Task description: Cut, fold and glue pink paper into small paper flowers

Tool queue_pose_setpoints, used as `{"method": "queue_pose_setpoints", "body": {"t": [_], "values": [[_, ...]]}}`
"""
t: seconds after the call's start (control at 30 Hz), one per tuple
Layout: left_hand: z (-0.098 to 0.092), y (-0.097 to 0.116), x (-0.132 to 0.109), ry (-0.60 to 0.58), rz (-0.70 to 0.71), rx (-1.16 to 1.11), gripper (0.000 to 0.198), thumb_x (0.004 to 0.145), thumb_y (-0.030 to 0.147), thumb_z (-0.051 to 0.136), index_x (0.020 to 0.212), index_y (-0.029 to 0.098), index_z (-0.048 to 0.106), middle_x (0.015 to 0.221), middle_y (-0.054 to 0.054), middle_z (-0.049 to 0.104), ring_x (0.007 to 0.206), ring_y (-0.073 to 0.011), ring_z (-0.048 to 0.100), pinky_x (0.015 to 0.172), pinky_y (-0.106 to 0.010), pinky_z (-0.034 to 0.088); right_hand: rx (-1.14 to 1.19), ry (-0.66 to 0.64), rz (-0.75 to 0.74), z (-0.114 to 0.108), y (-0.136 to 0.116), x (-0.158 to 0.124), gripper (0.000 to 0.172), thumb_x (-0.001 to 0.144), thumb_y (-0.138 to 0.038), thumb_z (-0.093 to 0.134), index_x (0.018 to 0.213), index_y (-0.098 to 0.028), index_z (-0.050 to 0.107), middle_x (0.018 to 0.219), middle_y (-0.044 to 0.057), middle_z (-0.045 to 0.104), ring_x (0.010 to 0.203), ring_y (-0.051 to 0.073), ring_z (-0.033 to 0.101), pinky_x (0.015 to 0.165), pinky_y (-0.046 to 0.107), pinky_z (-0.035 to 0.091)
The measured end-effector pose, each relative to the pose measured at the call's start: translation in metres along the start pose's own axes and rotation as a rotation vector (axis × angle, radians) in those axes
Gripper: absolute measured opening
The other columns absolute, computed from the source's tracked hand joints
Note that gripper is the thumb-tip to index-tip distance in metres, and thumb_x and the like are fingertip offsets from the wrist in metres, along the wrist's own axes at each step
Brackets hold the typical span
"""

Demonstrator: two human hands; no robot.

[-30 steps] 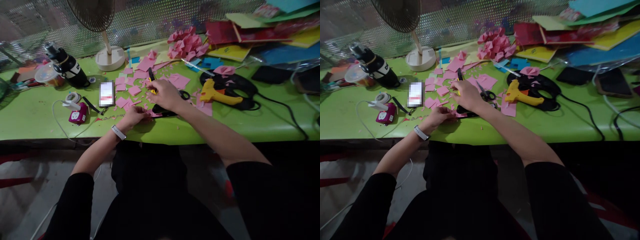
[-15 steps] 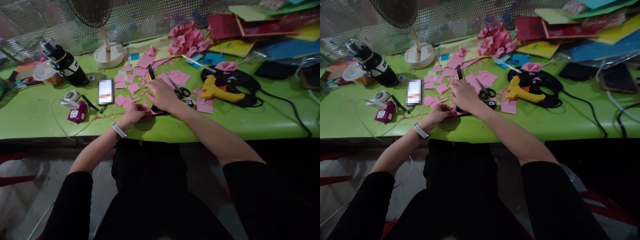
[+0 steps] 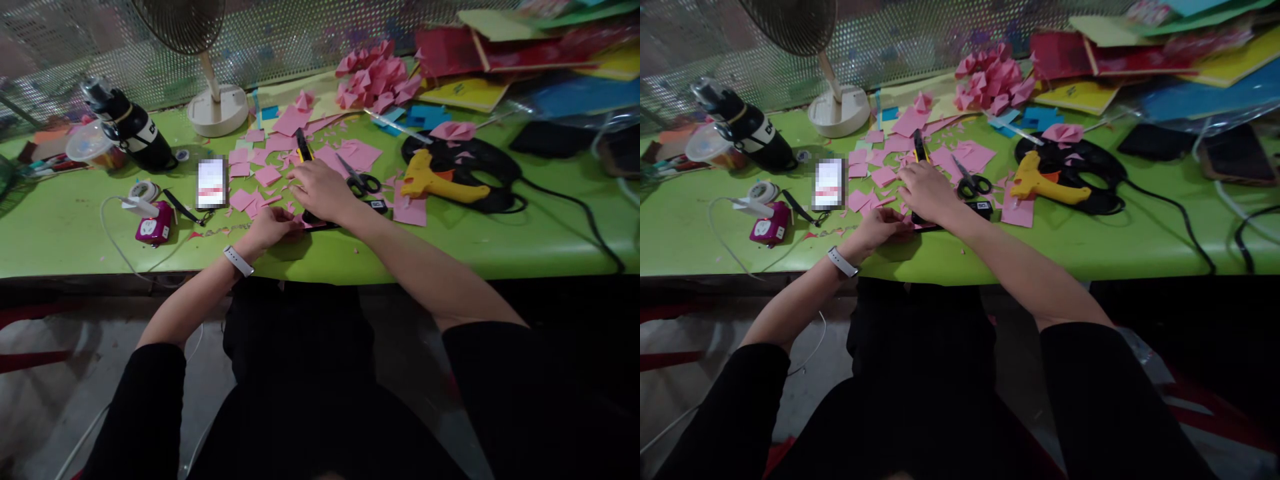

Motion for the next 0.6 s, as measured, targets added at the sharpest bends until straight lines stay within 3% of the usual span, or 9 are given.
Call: {"method": "queue_pose_setpoints", "body": {"t": [0.6], "values": [[0.0006,0.0010,-0.0001,0.003,0.003,0.033,0.016,0.088,0.008,0.070,0.077,0.012,0.059,0.073,-0.004,0.072,0.065,-0.0116,0.069,0.075,-0.033,0.059,0.022,0.003,0.011,-0.0008,0.0005,0.0017,0.032,0.096,-0.021,0.045,0.115,-0.013,0.069,0.123,0.019,0.069,0.119,0.035,0.057,0.100,0.053,0.047]]}}
Point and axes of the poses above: each hand's wrist, its own x-axis towards the middle knuckle, its own z-axis out of the palm, y = z × x, the point moved 10 cm from there along x, towards the middle knuckle
